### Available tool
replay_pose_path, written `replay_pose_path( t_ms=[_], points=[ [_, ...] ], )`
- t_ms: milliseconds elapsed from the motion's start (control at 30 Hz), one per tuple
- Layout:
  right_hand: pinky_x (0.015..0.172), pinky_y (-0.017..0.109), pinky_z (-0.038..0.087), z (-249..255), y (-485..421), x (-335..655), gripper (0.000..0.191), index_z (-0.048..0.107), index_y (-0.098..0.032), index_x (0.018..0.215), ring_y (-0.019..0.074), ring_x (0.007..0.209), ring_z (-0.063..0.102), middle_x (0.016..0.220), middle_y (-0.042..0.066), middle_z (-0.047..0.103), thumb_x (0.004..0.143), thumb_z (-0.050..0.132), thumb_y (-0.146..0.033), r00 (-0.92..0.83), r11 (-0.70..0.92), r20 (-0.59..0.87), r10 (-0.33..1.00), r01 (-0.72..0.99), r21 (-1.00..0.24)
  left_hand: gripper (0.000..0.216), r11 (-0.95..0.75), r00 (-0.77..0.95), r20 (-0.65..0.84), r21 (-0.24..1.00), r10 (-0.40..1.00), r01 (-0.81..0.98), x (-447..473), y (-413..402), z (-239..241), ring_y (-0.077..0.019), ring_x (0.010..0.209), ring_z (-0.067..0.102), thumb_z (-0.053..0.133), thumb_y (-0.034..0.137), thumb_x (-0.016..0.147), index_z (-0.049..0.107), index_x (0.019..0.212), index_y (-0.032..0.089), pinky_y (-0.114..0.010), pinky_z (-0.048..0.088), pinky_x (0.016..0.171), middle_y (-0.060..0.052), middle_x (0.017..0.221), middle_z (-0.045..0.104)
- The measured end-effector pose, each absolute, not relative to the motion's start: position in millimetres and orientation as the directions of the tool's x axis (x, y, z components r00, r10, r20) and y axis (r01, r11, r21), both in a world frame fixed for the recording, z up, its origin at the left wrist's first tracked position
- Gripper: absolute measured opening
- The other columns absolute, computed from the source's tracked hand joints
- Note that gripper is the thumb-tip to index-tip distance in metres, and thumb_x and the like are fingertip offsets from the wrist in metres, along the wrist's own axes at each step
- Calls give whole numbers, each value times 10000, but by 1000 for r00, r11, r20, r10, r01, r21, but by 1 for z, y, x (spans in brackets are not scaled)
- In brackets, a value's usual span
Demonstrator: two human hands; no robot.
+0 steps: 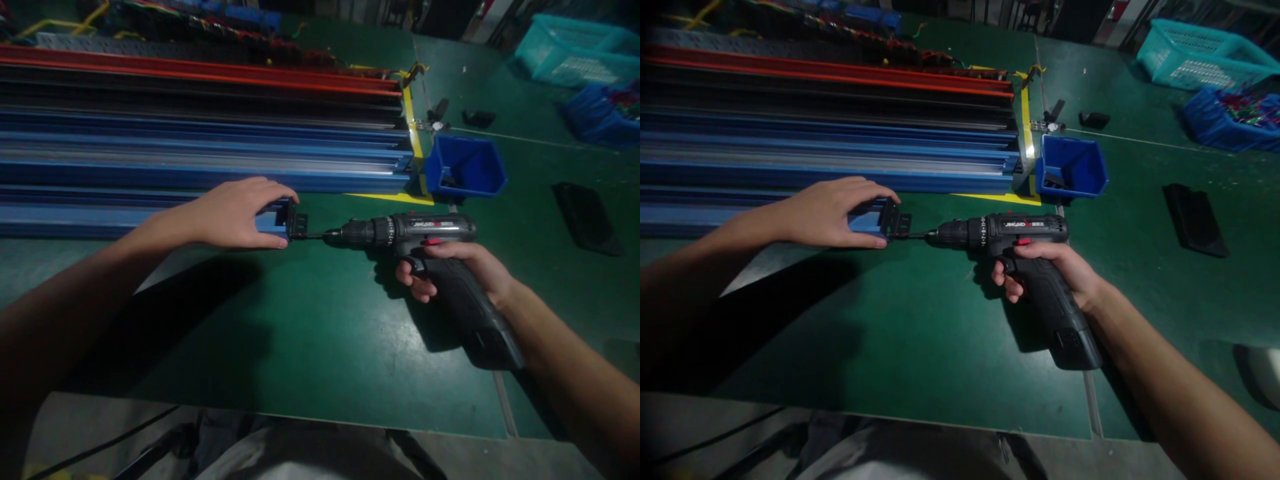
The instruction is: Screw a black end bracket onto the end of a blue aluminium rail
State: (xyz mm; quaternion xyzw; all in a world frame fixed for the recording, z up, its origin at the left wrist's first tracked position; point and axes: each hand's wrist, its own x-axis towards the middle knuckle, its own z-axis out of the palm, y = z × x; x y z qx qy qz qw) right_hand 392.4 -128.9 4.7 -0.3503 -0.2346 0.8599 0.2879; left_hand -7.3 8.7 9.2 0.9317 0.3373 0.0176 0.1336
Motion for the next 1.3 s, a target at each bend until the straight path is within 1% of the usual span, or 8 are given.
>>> replay_pose_path(
  t_ms=[133,267,367,533,833,1033,1200,1300],
  points=[
    [721,283,657,1,-126,395,321,818,-43,1081,163,695,723,968,150,819,936,779,-326,-616,-733,-456,643,-323,-598,850,-750,782,-39,256,623,610,-8,7,12,-352,1346,618,666,800,868,593,1510,248,-477,476,1174,-103,1503,662],
    [748,284,656,0,-126,397,324,833,-40,1086,164,723,735,991,142,825,974,747,-331,-626,-742,-460,630,-308,-596,849,-761,786,-67,214,614,613,-9,6,13,-322,1326,613,613,793,926,559,1551,220,-460,487,1160,-82,1501,647],
    [755,289,656,2,-127,396,329,831,-35,1101,167,727,737,997,143,827,977,738,-325,-623,-743,-463,631,-313,-591,890,-761,784,-39,212,620,613,-9,6,14,-333,1296,617,639,829,883,579,1524,214,-474,496,1140,-111,1472,655],
    [741,295,646,5,-128,395,314,808,-26,1092,165,720,723,986,152,822,980,724,-307,-611,-744,-475,634,-316,-588,778,-759,781,-98,187,617,623,-7,3,17,-303,1321,585,610,722,981,533,1556,204,-471,465,1177,-106,1502,623],
    [698,328,629,6,-127,395,250,749,-107,1097,169,692,681,976,131,806,981,696,-321,-580,-724,-488,652,-284,-629,892,-750,776,-44,225,629,621,-13,8,9,-320,1341,591,635,808,901,540,1593,254,-478,449,1183,-72,1537,620],
    [686,311,632,9,-127,393,268,755,-71,1074,156,680,698,969,130,819,996,650,-304,-555,-701,-491,672,-262,-663,946,-708,745,-53,273,665,651,-16,9,7,-333,1398,561,622,876,817,556,1599,347,-505,400,1246,2,1576,606],
    [665,310,643,9,-127,391,278,747,-59,1099,158,657,716,954,126,829,995,639,-294,-537,-686,-487,689,-265,-678,1001,-693,739,-65,301,670,655,-15,8,8,-390,1457,526,666,874,798,554,1603,289,-551,340,1293,-27,1600,578],
    [660,313,650,8,-126,392,280,751,-60,1076,156,651,717,961,125,832,1005,625,-300,-540,-676,-479,692,-253,-692,1007,-636,704,-84,363,705,681,-15,8,8,-415,1516,472,694,885,746,562,1596,364,-552,286,1334,26,1617,577]
  ],
)
